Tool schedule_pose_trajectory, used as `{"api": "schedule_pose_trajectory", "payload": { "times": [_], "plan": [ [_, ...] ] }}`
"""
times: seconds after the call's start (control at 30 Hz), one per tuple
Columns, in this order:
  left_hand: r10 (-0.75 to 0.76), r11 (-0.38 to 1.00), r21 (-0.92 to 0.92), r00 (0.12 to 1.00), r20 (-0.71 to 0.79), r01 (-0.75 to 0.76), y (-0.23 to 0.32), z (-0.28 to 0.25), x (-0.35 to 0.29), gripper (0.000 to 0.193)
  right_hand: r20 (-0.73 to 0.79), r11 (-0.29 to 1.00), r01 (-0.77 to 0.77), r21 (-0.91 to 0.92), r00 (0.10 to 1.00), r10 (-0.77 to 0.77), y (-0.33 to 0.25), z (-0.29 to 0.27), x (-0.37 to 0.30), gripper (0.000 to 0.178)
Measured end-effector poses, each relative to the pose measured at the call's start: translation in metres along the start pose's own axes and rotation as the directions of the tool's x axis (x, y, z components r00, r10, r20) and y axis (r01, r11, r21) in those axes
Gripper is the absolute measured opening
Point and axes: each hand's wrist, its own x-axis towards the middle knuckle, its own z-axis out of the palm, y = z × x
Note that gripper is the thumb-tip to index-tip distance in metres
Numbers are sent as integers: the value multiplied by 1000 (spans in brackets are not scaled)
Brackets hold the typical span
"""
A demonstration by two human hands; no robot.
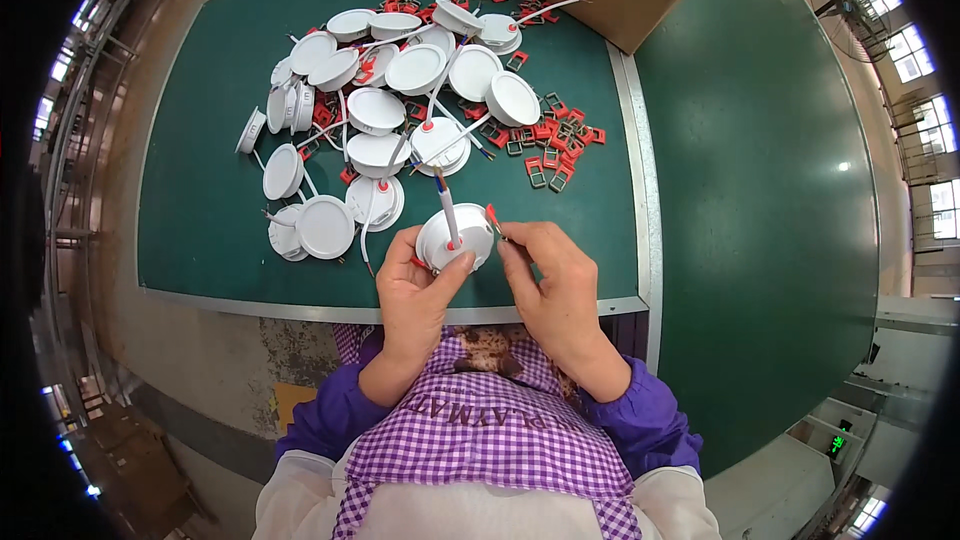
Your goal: The person is seen attaching red clips to white circular lighting components.
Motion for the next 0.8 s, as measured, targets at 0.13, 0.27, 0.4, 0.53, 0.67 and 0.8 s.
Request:
{"api": "schedule_pose_trajectory", "payload": {
  "times": [0.13, 0.27, 0.4, 0.53, 0.67, 0.8],
  "plan": [
    [49, 998, 33, 999, -12, -49, -5, -2, 1, 30, 15, 1000, 12, -6, 1000, -12, -2, 3, -2, 16],
    [51, 988, 143, 999, -6, -50, -2, -4, 2, 27, 20, 1000, -23, 13, 1000, 23, 1, 5, -4, 16],
    [88, 967, 234, 995, 53, -98, -3, -7, 5, 24, -6, 999, -47, 23, 999, 48, 1, 6, -5, 16],
    [13, 957, 287, 996, 84, -37, 0, -10, 3, 22, 1, 996, -68, 51, 998, 68, 10, 6, -5, 13],
    [-46, 970, 243, 994, 102, 20, 1, -13, -5, 24, 149, 924, -245, 294, 967, 209, 17, -2, -15, 17],
    [-191, 979, 102, 967, 167, 175, 13, -15, -9, 29, 170, 832, -363, 419, 932, 321, 4, -10, -11, 30]
  ]
}}
